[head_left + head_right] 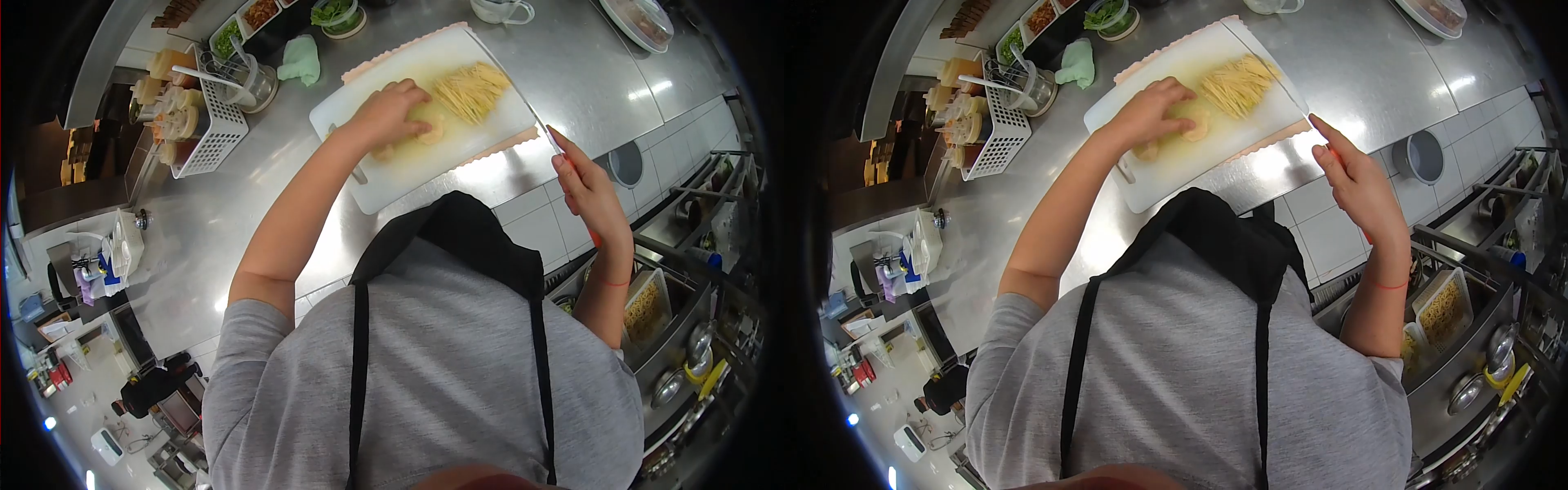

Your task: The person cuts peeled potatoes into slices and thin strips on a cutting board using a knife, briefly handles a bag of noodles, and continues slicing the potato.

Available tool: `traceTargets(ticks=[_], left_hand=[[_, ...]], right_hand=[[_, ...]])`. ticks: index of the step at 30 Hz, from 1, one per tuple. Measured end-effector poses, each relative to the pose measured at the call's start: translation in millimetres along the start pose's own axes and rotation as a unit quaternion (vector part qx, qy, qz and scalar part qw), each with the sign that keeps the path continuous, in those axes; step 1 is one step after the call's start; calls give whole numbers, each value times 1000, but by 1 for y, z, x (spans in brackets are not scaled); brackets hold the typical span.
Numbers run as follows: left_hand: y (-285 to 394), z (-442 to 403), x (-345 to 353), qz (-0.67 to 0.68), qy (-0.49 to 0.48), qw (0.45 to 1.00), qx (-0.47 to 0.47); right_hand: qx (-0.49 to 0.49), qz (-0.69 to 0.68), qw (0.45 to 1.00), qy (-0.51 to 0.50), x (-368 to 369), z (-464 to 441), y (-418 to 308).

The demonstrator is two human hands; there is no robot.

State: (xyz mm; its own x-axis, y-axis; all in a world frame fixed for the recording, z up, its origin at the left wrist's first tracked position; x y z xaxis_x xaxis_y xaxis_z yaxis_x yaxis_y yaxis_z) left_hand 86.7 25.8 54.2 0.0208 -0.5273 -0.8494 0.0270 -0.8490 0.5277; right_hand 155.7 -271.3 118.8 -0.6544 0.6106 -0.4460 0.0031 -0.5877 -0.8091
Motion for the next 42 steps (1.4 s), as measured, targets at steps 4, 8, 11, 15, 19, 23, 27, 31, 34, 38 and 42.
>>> traceTargets(ticks=[4, 8, 11, 15, 19, 23, 27, 31, 34, 38, 42], left_hand=[[10, -11, 8, -60, -96, 994, -8], [3, -20, 14, -54, -140, 989, -6], [0, -23, 16, 25, -180, 981, -73], [-1, -20, 14, 78, -133, 986, -56], [-27, -22, 18, 143, -148, 975, -79], [-55, -12, -1, 336, -52, 894, -293], [-54, -5, -9, 434, -27, 857, -276], [-15, -3, -25, 508, 12, 840, -191], [5, 0, -26, 532, 21, 827, -179], [15, 10, -25, 573, 7, 796, -197], [13, 17, -20, 614, 6, 764, -198]], right_hand=[[-6, -9, 1000, -11, 3, -2, -1], [-9, -7, 1000, -14, 5, -4, 0], [0, -19, 1000, -17, 8, -5, -1], [-23, 8, 999, -26, 14, -10, 3], [-39, 11, 998, -44, 24, -15, 4], [-43, -80, 996, -22, 46, -20, -3], [-120, -114, 985, 39, 69, -45, -6], [-259, -116, 952, 117, 86, -69, -38], [-226, -167, 954, 106, 92, -79, -56], [-182, -222, 957, 33, 95, -83, -59], [-99, -391, 914, -35, 101, -85, -52]])
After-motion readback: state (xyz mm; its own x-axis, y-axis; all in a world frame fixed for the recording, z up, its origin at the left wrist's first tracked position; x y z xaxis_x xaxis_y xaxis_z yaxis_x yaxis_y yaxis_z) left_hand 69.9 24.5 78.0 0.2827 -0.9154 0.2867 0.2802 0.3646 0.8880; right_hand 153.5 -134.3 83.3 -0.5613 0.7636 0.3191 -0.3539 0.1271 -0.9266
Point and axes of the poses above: each hand's wrist, its own z-axis away from the middle knuckle, its own x-axis out of the palm, y = z × x, the point moved 4 cm from there along -z, towards the middle knuckle, and after that the axes turned 4 degrees about y, right-handed, at the moved point
